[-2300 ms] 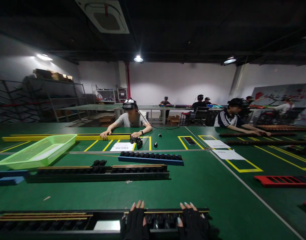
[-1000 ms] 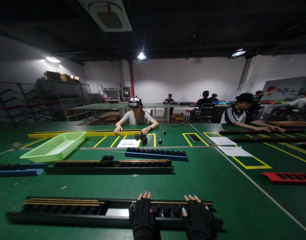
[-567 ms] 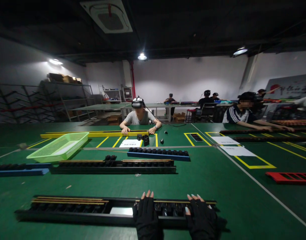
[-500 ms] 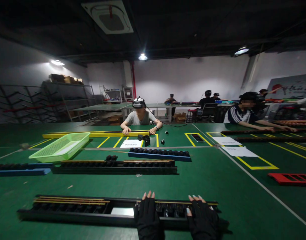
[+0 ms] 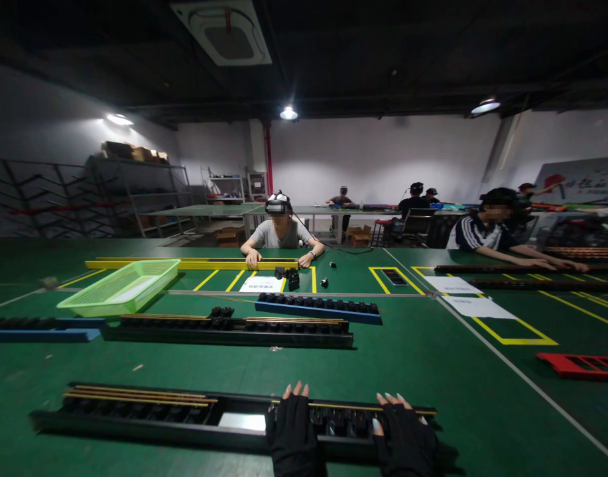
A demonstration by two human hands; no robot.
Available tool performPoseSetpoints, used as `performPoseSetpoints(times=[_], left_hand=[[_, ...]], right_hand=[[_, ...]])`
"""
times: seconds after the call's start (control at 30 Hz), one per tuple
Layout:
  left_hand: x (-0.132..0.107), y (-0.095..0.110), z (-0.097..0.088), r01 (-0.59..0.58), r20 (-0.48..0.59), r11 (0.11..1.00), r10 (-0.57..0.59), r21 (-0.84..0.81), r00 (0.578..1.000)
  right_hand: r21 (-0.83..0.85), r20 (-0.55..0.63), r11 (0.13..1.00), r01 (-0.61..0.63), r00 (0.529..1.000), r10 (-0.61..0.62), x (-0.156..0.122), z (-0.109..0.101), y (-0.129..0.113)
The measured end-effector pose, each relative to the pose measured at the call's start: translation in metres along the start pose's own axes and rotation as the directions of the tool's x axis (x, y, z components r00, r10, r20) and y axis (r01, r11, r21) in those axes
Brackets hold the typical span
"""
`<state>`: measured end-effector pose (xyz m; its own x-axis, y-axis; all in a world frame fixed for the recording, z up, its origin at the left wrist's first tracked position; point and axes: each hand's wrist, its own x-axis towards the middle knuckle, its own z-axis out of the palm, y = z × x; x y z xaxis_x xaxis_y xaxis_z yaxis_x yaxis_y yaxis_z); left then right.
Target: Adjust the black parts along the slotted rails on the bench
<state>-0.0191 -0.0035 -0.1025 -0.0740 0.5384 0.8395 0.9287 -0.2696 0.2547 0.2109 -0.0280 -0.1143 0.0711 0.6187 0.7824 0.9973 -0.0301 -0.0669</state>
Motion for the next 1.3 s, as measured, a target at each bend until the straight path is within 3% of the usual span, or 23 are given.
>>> performPoseSetpoints(times=[0.27, 0.47, 0.9, 1.1, 1.3], left_hand=[[-0.005, -0.021, 0.002, -0.184, 0.058, 0.980, 0.180, 0.072, 0.982], [-0.004, -0.018, -0.001, -0.144, 0.102, 0.987, 0.136, 0.077, 0.986], [0.001, -0.011, -0.005, -0.120, 0.082, 0.991, 0.115, 0.065, 0.990], [0.002, -0.012, -0.006, -0.182, 0.069, 0.979, 0.176, 0.095, 0.982], [0.006, -0.005, -0.011, -0.144, 0.058, 0.986, 0.139, 0.079, 0.989]], right_hand=[[0.004, 0.028, 1.000, -0.010, 1.000, 0.010, 0.000, -0.004, -0.001], [-0.008, 0.043, 1.000, 0.006, 0.999, -0.006, -0.001, -0.003, 0.001], [0.022, 0.034, 1.000, 0.018, 0.999, -0.019, 0.002, -0.005, 0.002], [-0.004, 0.036, 1.000, 0.012, 0.999, -0.012, 0.006, -0.015, -0.006], [-0.044, 0.019, 0.997, 0.065, 0.998, -0.064, 0.000, -0.003, 0.007]])
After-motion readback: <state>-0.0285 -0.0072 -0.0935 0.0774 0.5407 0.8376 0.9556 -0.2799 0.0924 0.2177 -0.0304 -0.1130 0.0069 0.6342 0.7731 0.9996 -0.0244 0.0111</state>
